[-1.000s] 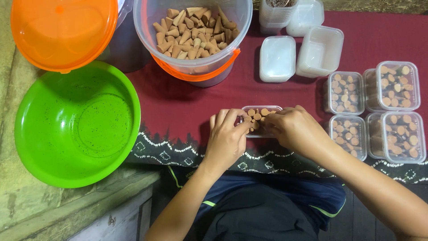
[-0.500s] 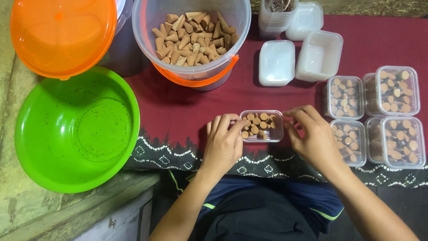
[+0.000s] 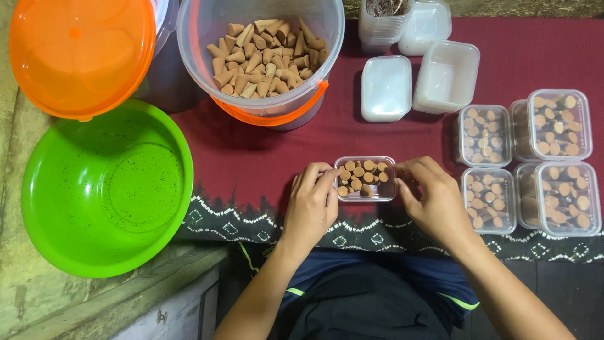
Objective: Packaging incense cones into small plastic containers from a bulk bucket.
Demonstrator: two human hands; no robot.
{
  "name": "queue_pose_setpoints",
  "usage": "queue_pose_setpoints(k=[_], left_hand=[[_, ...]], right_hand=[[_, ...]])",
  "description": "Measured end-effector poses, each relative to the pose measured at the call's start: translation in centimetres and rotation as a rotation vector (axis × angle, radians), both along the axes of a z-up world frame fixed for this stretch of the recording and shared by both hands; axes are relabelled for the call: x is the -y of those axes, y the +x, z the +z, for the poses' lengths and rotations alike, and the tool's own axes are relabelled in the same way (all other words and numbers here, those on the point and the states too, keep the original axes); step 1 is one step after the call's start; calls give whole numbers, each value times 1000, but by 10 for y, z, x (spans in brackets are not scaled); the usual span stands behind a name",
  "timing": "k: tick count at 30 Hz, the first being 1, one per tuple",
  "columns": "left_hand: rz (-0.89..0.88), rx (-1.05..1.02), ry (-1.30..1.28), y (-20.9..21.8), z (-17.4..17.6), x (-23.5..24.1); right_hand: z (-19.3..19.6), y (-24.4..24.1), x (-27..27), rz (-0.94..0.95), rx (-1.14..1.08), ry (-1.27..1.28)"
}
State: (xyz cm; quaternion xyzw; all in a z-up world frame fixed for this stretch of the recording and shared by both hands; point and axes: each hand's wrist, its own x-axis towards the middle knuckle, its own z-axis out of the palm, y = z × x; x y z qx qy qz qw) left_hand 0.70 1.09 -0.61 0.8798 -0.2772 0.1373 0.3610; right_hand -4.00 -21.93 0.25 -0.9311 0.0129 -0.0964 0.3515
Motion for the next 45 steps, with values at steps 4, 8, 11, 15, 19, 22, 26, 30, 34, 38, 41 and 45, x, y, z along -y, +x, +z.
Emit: queue_pose_setpoints(k=[4,8,11,15,19,22,26,30,34,38,41,45], left_hand=[[-7,-3,10,0,1,0],[-2,11,14,1,1,0],[0,13,17,0,2,-1],[32,31,-4,1,14,-6],[52,117,-83,11,46,-8],[90,235,-92,28,75,-11],[109,387,-89,64,116,-22],[55,377,-62,107,162,-36],[71,356,-55,167,164,-38],[221,279,219,239,124,-31],[164,28,391,283,86,-23],[47,-342,537,314,42,-16]], right_hand=[[0,0,0,1,-4,6],[-1,0,0,-4,4,9],[-2,-1,1,-14,3,-10],[7,4,6,-34,42,-72],[37,28,-4,15,143,-65],[70,56,-20,87,247,-42],[119,101,-45,193,383,-108],[159,151,-60,371,420,-148],[150,213,-73,396,458,-207],[122,277,-87,355,272,-433],[91,311,-101,351,93,-604],[62,338,-117,405,-211,-645]])
